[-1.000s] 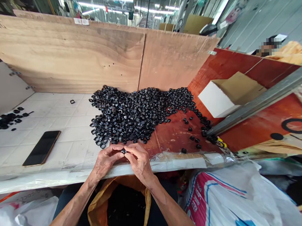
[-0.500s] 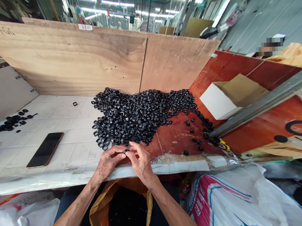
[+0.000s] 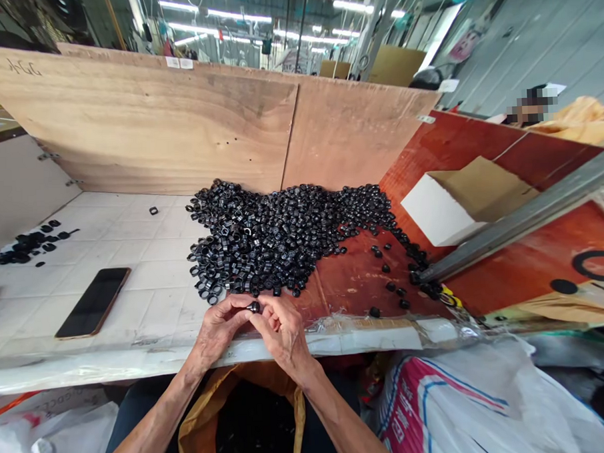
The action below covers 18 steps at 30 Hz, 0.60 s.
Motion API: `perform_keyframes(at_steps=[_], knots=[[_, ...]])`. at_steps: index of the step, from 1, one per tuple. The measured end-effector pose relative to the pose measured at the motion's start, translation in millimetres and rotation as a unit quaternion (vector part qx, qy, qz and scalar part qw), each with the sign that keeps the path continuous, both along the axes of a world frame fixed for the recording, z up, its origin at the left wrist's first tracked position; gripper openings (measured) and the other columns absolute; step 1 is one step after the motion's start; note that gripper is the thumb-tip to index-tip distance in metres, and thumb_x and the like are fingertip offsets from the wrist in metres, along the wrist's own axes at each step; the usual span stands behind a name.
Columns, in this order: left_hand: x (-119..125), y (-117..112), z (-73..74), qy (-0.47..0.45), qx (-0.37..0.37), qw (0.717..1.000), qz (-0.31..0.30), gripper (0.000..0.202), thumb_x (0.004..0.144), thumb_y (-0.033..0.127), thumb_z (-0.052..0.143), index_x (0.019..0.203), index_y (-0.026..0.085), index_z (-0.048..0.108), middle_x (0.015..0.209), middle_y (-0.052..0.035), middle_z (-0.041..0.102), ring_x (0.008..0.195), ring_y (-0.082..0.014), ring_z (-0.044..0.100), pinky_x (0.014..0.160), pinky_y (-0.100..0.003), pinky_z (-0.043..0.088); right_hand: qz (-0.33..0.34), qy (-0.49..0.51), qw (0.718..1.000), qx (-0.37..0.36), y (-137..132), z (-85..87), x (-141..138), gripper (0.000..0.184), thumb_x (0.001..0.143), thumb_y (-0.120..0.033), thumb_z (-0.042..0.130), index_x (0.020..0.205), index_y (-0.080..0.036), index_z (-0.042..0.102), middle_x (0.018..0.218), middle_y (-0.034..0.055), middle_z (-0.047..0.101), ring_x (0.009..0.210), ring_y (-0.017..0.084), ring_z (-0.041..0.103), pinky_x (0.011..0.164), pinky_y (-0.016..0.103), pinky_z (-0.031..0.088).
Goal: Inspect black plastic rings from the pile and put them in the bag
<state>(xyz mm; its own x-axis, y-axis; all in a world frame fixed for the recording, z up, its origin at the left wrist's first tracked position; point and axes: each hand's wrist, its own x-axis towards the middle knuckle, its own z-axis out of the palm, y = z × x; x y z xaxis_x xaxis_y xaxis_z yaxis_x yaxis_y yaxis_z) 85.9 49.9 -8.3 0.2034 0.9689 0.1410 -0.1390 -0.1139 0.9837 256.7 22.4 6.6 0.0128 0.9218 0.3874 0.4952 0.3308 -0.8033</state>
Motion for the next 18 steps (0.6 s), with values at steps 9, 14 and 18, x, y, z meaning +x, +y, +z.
perform_keyframes(at_steps=[9, 14, 18], knots=[[-3, 0, 4.7, 0.008, 0.028, 0.998, -0.063, 0.018, 0.09, 0.035, 0.075, 0.095, 0.018, 0.077, 0.099, -0.0061, 0.076, 0.093, -0.0199, 0.07, 0.088, -0.032, 0.057, 0.042, 0.057, 0.997, -0.043, -7, -5.5, 4, 0.02, 0.092, -0.031, 0.062, 0.105, -0.02, 0.074, 0.087, 0.0039, 0.07, 0.072, 0.016, 0.066, 0.064, 0.026, 0.054], [-6, -18, -3.4, 0.094, 0.106, 0.987, -0.071, 0.013, 0.094, 0.03, 0.071, 0.099, 0.02, 0.077, 0.104, -0.0071, 0.076, 0.097, -0.0211, 0.072, 0.091, -0.032, 0.055, 0.007, 0.181, 0.965, -0.192, -29, -6.1, -4, 0.02, 0.084, -0.036, 0.067, 0.094, -0.019, 0.07, 0.072, -0.0004, 0.067, 0.057, 0.015, 0.065, 0.056, 0.025, 0.052], [-18, -43, -0.9, 0.161, 0.141, 0.973, -0.088, 0.013, 0.1, 0.027, 0.062, 0.102, 0.022, 0.074, 0.108, -0.0058, 0.074, 0.099, -0.0192, 0.071, 0.091, -0.029, 0.053, -0.008, 0.246, 0.923, -0.295, -52, -6.2, -14, 0.018, 0.076, -0.034, 0.066, 0.086, -0.019, 0.063, 0.056, -0.0045, 0.062, 0.047, 0.014, 0.059, 0.051, 0.025, 0.048]])
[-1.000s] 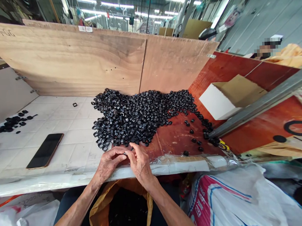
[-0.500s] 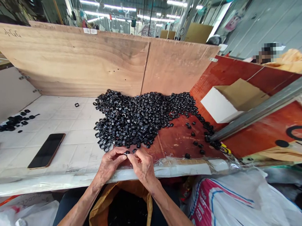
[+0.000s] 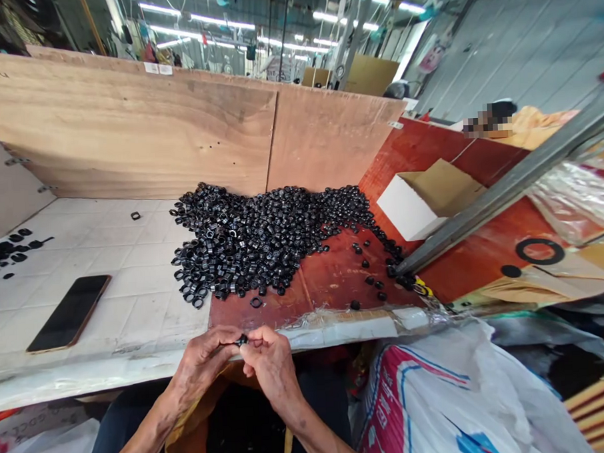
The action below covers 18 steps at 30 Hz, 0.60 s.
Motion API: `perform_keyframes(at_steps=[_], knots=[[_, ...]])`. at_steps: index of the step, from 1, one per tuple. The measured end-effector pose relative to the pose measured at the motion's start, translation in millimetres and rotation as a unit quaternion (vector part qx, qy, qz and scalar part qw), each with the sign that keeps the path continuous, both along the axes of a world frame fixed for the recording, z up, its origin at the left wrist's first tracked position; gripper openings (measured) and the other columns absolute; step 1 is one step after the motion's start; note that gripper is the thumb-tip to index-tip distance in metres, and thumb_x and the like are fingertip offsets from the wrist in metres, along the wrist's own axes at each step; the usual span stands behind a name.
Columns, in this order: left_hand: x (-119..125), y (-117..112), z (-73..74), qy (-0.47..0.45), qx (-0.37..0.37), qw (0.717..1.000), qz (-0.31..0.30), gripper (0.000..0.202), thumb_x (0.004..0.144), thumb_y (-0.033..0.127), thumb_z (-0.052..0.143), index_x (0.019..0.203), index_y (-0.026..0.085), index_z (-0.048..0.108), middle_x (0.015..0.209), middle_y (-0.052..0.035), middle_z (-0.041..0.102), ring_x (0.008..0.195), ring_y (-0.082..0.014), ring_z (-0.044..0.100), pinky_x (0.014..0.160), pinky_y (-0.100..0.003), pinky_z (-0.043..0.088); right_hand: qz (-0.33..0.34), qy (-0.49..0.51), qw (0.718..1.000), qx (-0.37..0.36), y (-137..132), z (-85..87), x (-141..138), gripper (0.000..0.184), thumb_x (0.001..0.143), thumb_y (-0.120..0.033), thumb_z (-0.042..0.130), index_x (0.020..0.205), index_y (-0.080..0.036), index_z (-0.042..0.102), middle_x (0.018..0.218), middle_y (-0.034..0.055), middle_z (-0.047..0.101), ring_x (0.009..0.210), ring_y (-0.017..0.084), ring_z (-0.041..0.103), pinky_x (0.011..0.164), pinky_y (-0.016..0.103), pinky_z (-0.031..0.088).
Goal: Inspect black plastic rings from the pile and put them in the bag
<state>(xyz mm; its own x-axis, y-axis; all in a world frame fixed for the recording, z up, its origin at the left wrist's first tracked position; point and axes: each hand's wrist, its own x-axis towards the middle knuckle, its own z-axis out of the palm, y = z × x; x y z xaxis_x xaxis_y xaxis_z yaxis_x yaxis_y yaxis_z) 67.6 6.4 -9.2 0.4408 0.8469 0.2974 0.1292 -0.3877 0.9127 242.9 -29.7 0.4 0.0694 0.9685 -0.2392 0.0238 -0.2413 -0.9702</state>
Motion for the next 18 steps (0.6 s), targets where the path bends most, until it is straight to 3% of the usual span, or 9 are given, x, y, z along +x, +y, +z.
perform_keyframes(at_steps=[3, 5, 8, 10, 12, 14, 18], knots=[[-11, -7, 18.0, 0.097, -0.044, 0.991, -0.084, 0.015, 0.1, 0.026, 0.058, 0.098, 0.021, 0.072, 0.097, -0.0031, 0.074, 0.089, -0.0175, 0.069, 0.084, -0.028, 0.052, 0.082, -0.045, 0.993, -0.072, -5, -0.4, 8, 0.018, 0.08, -0.038, 0.063, 0.075, -0.021, 0.061, 0.048, -0.0042, 0.057, 0.04, 0.014, 0.052, 0.045, 0.024, 0.042], [-9, 0, 27.1, 0.157, -0.086, 0.979, -0.102, 0.013, 0.094, 0.031, 0.066, 0.093, 0.02, 0.072, 0.087, -0.0009, 0.072, 0.079, -0.017, 0.067, 0.072, -0.026, 0.051, 0.091, -0.144, 0.985, -0.02, 4, -2.2, 24, 0.023, 0.084, -0.039, 0.062, 0.072, -0.021, 0.063, 0.054, -0.0009, 0.061, 0.046, 0.015, 0.055, 0.048, 0.025, 0.043], [14, 24, 22.7, 0.193, -0.085, 0.977, 0.009, 0.021, 0.088, 0.039, 0.072, 0.092, 0.019, 0.069, 0.078, 0.0006, 0.068, 0.069, -0.0172, 0.064, 0.063, -0.026, 0.049, -0.03, -0.317, 0.931, 0.176, 34, -10.4, 53, 0.015, 0.087, -0.034, 0.061, 0.089, -0.02, 0.068, 0.079, 0.0056, 0.069, 0.073, 0.021, 0.065, 0.069, 0.03, 0.051], [37, 41, 10.7, 0.211, -0.034, 0.971, 0.105, 0.025, 0.086, 0.035, 0.074, 0.103, 0.018, 0.068, 0.084, -0.0019, 0.069, 0.074, -0.0192, 0.067, 0.07, -0.029, 0.053, -0.086, -0.4, 0.881, 0.238, 56, -19.4, 68, 0.016, 0.087, -0.027, 0.058, 0.098, -0.019, 0.066, 0.089, 0.0095, 0.068, 0.085, 0.025, 0.065, 0.079, 0.035, 0.053], [57, 54, -1.2, 0.256, 0.022, 0.953, 0.162, 0.032, 0.085, 0.029, 0.075, 0.113, 0.017, 0.066, 0.1, -0.0077, 0.071, 0.09, -0.024, 0.07, 0.082, -0.034, 0.056, -0.095, -0.454, 0.852, 0.243, 72, -29.3, 76, 0.02, 0.086, -0.023, 0.056, 0.104, -0.017, 0.064, 0.092, 0.0114, 0.067, 0.088, 0.027, 0.065, 0.081, 0.038, 0.054], [69, 59, -8.3, 0.307, 0.057, 0.933, 0.18, 0.032, 0.086, 0.028, 0.074, 0.116, 0.018, 0.065, 0.11, -0.0112, 0.07, 0.102, -0.0276, 0.07, 0.089, -0.037, 0.056, -0.085, -0.484, 0.84, 0.23, 80, -37.6, 78, 0.024, 0.087, -0.024, 0.058, 0.109, -0.015, 0.063, 0.092, 0.0118, 0.067, 0.087, 0.028, 0.066, 0.08, 0.039, 0.055], [71, 53, -11.5, 0.336, 0.085, 0.919, 0.187, 0.013, 0.092, 0.026, 0.065, 0.104, 0.022, 0.067, 0.103, -0.0091, 0.07, 0.099, -0.0264, 0.071, 0.085, -0.034, 0.057, -0.071, -0.5, 0.828, 0.242, 80, -44.7, 77, 0.029, 0.09, -0.033, 0.059, 0.115, -0.018, 0.063, 0.099, 0.0132, 0.07, 0.089, 0.029, 0.07, 0.079, 0.04, 0.058]])
